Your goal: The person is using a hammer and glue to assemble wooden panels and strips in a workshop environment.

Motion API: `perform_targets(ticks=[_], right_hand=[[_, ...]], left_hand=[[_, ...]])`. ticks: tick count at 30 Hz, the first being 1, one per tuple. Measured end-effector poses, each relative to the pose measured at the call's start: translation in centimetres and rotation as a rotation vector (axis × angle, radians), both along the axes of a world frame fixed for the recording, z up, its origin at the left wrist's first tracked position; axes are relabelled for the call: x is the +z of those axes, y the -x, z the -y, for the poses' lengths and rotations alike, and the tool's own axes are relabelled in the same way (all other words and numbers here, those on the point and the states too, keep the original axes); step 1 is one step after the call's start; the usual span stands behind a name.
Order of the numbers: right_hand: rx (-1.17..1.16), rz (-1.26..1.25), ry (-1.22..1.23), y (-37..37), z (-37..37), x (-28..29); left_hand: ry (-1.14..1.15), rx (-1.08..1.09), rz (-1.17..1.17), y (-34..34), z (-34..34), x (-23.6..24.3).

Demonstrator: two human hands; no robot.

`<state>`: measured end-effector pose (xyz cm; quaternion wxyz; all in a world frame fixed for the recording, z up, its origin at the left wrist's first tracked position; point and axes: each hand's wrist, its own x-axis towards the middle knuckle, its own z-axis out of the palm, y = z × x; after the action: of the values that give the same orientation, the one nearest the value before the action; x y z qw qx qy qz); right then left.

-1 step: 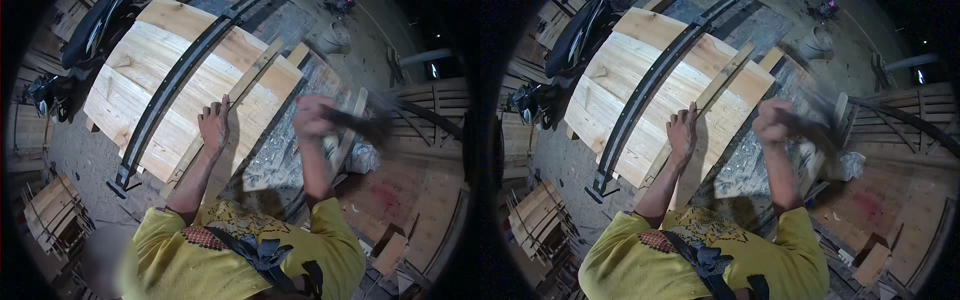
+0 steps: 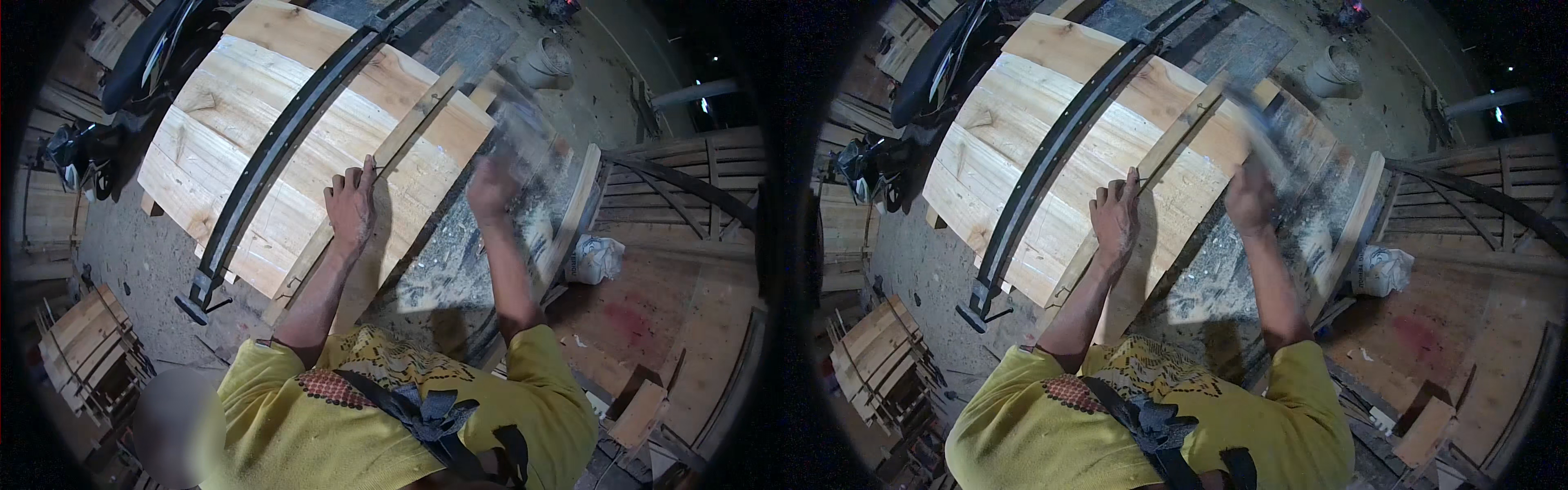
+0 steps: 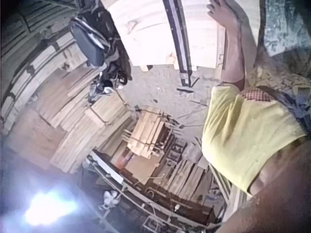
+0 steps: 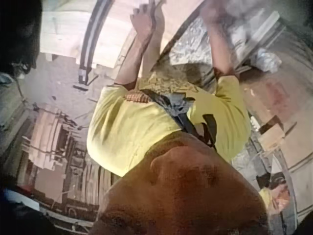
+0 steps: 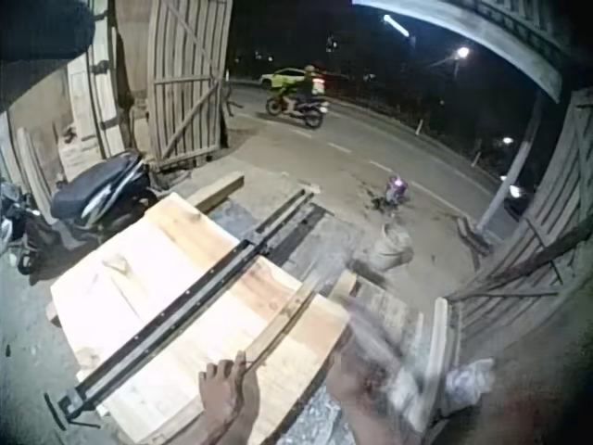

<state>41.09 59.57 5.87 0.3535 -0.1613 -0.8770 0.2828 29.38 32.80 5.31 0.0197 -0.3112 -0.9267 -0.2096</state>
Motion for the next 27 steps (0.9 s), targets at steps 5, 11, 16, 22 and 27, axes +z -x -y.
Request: perform_targets(ticks=[5, 11, 16, 22, 27], right_hand=[[-0.117, 0.420, 0.074, 3.6, 3.6, 8.0], [-0.094, -0.175, 0.027, -1.0, -1.8, 3.8], [-0.105, 0.616, -0.207, 4.3, 2.0, 4.5], [-0.230, -0.269, 0.533, 2.6, 4.8, 13.0], [0.009, 0.679, 0.005, 2.5, 2.9, 2.4]], left_hand=[[0.025, 0.060, -0.043, 1.0, 0.3, -0.9], [0.011, 0.047, -0.014, -0.1, -0.1, 0.3], [0.081, 0.048, -0.089, -0.1, -0.1, -1.6], [0.004, 0.055, -0.070, -0.4, 0.7, -0.6], [0.065, 0.042, -0.053, -0.2, 0.6, -0.5]])
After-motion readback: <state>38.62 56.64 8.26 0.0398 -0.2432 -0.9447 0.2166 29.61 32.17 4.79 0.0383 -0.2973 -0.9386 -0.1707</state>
